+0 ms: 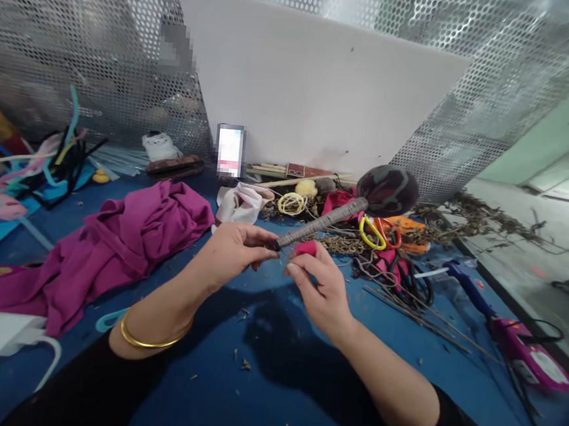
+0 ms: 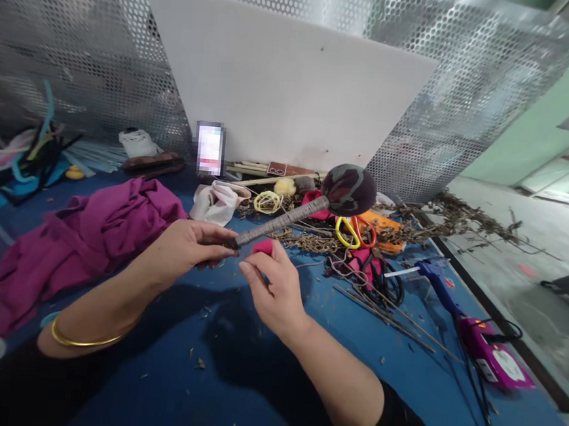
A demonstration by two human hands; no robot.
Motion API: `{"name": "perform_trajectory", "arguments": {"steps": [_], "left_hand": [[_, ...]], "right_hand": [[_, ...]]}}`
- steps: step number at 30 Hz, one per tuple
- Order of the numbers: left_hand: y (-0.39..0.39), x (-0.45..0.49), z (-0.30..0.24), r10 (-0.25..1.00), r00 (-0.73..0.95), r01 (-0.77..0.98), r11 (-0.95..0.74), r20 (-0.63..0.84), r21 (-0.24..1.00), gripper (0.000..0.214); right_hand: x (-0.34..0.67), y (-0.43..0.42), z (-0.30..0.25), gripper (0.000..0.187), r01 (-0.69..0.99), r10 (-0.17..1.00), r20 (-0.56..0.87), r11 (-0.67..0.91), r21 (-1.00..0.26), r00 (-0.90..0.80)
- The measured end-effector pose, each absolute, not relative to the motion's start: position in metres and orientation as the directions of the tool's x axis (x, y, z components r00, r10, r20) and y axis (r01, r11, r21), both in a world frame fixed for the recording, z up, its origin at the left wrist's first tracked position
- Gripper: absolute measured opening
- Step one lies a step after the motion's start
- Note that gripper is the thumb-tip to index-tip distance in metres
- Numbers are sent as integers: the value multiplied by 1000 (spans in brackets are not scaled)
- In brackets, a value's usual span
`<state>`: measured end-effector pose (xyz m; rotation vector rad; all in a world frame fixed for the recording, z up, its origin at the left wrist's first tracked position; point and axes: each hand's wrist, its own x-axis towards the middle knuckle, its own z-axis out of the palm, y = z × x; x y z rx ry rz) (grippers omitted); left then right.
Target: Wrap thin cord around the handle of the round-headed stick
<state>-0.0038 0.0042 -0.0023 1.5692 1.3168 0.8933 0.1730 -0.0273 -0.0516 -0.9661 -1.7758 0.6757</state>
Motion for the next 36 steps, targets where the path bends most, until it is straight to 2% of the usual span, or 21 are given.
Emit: {"name": "perform_trajectory", "arguments": {"steps": [2, 5, 7, 10, 12, 16, 24, 32, 36], "left_hand": [[4, -2, -5, 971, 220, 289, 30, -97, 957, 26], [3, 4, -10, 953, 248, 252, 108, -172, 962, 25], [2, 8, -14, 953, 253, 249, 102, -166, 963, 28], [1, 12, -19, 961, 254, 249, 44, -109, 968, 32], [0, 14, -20, 968, 244, 274, -10, -59, 962, 26], [0, 15, -22, 975, 223, 343, -89, 11, 935, 14], [2, 14, -28, 971, 234, 443, -148, 46, 884, 11], [-5, 16, -28, 964, 261, 712, -229, 52, 664, 15], [-9, 19, -28, 956, 288, 765, -261, 49, 589, 18]], "right_hand": [[173, -28, -49, 23, 149, 817, 515, 560, -815, -259], [172, -27, -51, 31, -35, 820, 452, 471, -881, -352], [172, -26, -54, 36, 17, 823, 444, 481, -877, -353], [175, -26, -57, 36, 184, 779, 515, 599, -779, -359], [177, -26, -56, 34, 238, 744, 554, 654, -718, -373], [178, -29, -52, 34, 287, 726, 569, 681, -674, -386], [177, -30, -51, 32, 278, 741, 550, 661, -697, -385], [189, -19, -41, 30, 221, 841, 470, 529, -820, -269], [197, -10, -37, 27, 257, 825, 510, 562, -786, -244]]}}
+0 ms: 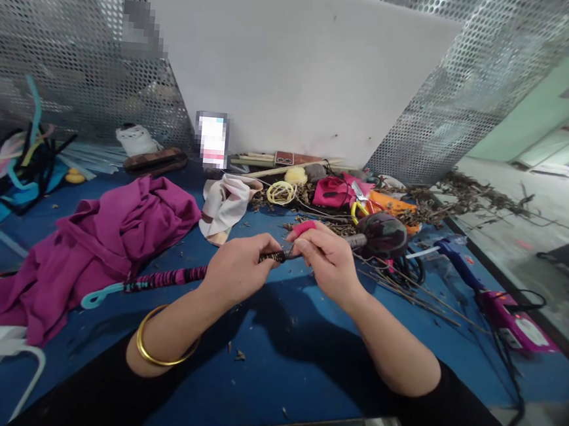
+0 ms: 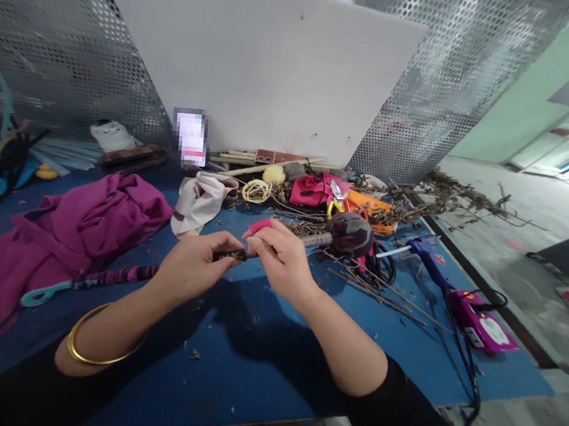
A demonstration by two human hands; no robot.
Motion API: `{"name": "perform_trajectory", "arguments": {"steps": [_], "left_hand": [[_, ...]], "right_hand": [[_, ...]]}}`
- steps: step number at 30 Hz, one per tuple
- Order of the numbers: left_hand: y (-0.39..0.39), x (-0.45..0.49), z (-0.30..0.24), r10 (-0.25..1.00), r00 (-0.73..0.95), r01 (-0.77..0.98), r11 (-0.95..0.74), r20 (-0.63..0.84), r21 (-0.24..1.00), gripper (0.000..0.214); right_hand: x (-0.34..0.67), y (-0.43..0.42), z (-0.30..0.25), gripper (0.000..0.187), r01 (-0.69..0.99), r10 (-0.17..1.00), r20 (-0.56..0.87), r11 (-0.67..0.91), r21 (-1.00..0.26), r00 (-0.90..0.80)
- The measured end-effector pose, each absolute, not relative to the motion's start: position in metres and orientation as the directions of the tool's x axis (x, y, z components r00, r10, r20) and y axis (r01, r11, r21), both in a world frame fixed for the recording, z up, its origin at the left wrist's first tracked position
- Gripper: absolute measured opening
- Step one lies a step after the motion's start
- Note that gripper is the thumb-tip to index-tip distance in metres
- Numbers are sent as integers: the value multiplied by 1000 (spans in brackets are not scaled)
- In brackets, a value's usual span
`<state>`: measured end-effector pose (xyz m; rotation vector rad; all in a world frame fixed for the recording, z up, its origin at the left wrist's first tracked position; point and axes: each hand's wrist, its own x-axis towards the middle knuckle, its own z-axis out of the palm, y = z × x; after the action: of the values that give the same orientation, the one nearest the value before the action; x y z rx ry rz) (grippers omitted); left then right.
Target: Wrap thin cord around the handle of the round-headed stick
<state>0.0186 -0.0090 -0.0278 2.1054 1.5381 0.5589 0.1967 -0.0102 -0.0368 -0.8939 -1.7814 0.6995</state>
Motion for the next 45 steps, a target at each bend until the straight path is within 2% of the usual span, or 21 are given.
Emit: {"name": "perform_trajectory", "arguments": {"steps": [5, 9, 19, 25, 29, 32, 35, 37, 39, 43, 45], "left_hand": [[-15, 24, -28, 944, 328, 811, -301, 36, 502, 21], [-18, 27, -28, 938, 343, 854, -329, 40, 402, 23], [-23, 27, -28, 862, 476, 847, -503, 173, 174, 20], [-22, 26, -32, 782, 559, 790, -603, 276, 108, 26], [-19, 25, -38, 726, 589, 736, -663, 355, 136, 22], [-17, 24, -38, 756, 568, 745, -641, 327, 188, 23], [-14, 19, -36, 803, 525, 763, -591, 282, 262, 27], [-10, 14, -33, 839, 479, 777, -542, 258, 320, 28], [-4, 8, -30, 879, 413, 791, -476, 238, 385, 28], [5, -3, -23, 934, 294, 779, -358, 205, 514, 29], [8, -6, -19, 943, 276, 758, -333, 186, 561, 28]], "right_hand": [[198, -6, -38, 28, 320, 781, 569, 624, -712, -257], [196, -5, -42, 29, 354, 805, 546, 593, -723, -234], [199, 0, -45, 26, 469, 867, 445, 495, -731, -222], [199, 1, -46, 29, 524, 883, 393, 469, -711, -258], [199, 2, -45, 28, 504, 890, 361, 456, -734, -279], [205, 4, -38, 19, 395, 888, 327, 440, -807, -322], [222, 5, -25, 8, 304, 918, 176, 292, -907, -355], [238, 6, -15, 12, 258, 929, 45, 148, -955, -367], [256, 6, -6, 17, 166, 934, -16, 47, -985, -356], [295, 6, 6, 20, -107, 977, 83, 62, -992, -198], [316, 9, 6, 21, -170, 987, 127, 109, -979, -99]]}}
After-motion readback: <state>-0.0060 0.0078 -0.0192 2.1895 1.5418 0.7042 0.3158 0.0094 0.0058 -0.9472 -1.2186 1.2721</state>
